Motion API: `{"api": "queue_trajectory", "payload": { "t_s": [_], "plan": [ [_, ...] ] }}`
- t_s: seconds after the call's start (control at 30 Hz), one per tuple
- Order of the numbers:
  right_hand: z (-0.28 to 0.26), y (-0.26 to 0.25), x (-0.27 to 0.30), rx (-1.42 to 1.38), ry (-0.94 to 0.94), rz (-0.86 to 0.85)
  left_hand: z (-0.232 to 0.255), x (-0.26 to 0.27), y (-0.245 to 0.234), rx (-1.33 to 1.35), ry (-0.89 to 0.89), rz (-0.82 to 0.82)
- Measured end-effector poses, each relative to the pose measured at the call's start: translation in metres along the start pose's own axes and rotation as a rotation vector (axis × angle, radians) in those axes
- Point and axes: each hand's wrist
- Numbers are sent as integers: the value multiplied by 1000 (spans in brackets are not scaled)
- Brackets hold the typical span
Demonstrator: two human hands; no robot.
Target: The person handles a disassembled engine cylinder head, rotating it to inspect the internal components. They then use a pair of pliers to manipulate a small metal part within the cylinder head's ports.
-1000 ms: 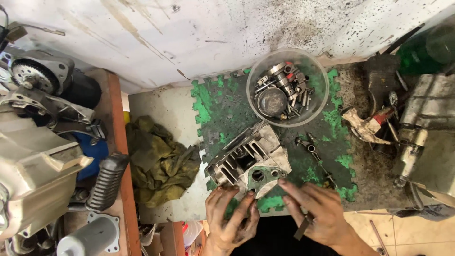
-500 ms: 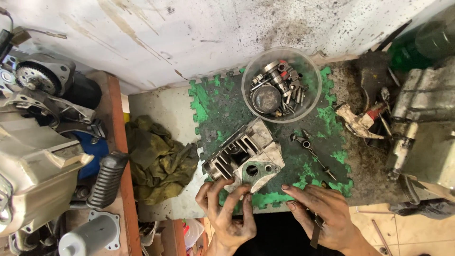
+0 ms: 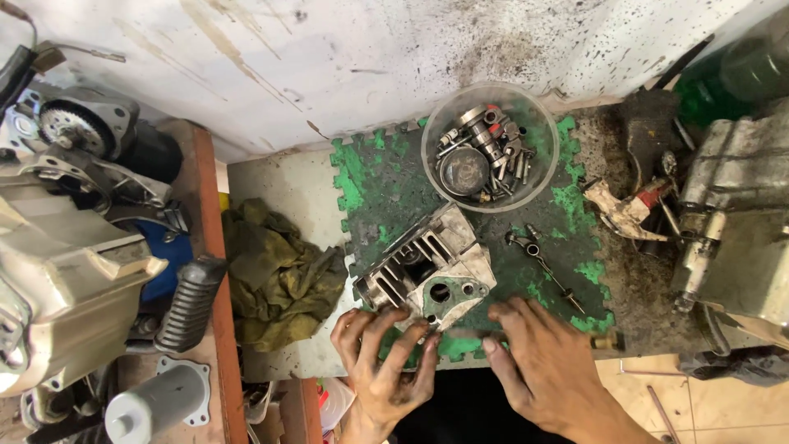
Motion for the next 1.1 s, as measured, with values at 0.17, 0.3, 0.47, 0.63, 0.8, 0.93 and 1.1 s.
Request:
{"api": "queue_trajectory", "payload": {
  "t_s": [0.17, 0.3, 0.47, 0.63, 0.8, 0.93, 1.1],
  "plan": [
    [-7, 2, -1, 134, 107, 13, 7, 0, 1, 51, -93, 43],
    [-11, -7, -2, 157, 133, 26, 7, 2, 5, 31, -159, 52],
    [-14, -12, -6, 158, 132, 39, 9, -6, -4, 34, -104, -14],
    [-11, -9, -4, 126, 117, 61, 2, -4, -8, 25, -23, -40],
    [-12, -9, -4, 123, 109, 82, -1, 2, -6, 64, -21, -15],
    [-11, -2, -1, 114, 130, 62, -3, 1, -8, 56, 14, -34],
    [-12, 3, -1, 96, 99, 107, -8, 5, -10, 51, 58, -58]
  ]
}}
Point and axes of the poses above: each hand's wrist, its own x-axis away from the middle knuckle, its own y-axis out of the palm, z = x × y, and after that the axes turned 9 degrees about x, right-handed
